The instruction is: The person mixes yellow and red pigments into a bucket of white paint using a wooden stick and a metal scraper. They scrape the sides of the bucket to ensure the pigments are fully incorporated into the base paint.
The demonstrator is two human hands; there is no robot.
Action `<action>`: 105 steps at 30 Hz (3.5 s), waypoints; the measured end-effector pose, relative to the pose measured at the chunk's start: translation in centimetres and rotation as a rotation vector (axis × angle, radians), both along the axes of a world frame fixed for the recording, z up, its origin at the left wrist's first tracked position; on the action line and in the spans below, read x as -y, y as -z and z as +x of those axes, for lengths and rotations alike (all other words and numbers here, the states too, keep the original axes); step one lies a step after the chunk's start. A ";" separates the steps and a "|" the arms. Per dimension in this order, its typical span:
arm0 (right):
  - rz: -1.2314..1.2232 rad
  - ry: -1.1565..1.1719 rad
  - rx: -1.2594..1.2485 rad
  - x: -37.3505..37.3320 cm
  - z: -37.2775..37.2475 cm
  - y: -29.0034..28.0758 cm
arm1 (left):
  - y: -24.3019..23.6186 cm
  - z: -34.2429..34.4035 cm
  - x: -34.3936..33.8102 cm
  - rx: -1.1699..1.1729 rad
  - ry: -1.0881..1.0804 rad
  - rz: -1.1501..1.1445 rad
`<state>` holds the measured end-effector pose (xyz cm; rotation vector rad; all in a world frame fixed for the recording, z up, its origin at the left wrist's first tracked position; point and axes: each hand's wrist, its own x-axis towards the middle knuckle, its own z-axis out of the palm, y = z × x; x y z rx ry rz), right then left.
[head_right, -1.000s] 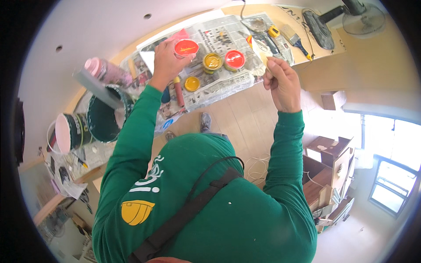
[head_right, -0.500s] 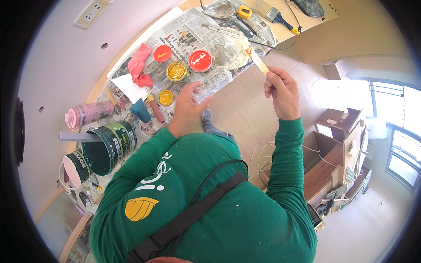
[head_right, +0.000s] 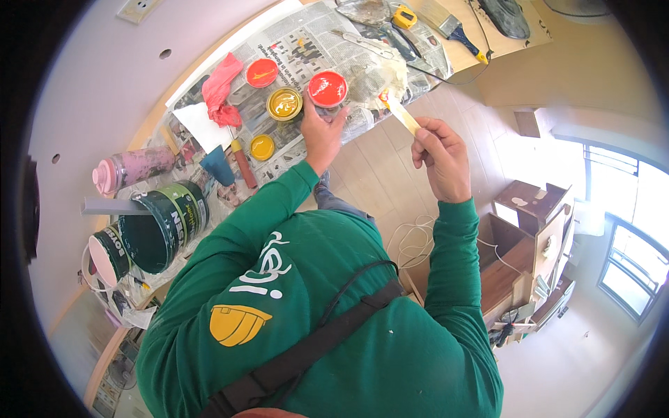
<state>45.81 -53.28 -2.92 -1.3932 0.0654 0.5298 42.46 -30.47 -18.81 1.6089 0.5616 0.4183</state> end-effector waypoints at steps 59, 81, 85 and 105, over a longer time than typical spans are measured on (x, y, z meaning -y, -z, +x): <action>-0.278 -0.913 1.076 -39.6 -20.7 -18.0 | -20.9 -40.7 -28.2 0.015 -0.321 0.598; -0.083 -0.985 0.316 -39.3 -17.7 -14.3 | -20.4 -41.7 -28.8 -0.050 -0.423 0.519; -0.126 -0.864 0.474 -37.9 -17.9 -14.3 | -20.1 -42.0 -29.5 0.003 -0.485 0.495; -0.133 -0.635 0.399 -34.3 -20.4 -9.7 | -20.7 -41.8 -29.5 0.000 -0.386 0.424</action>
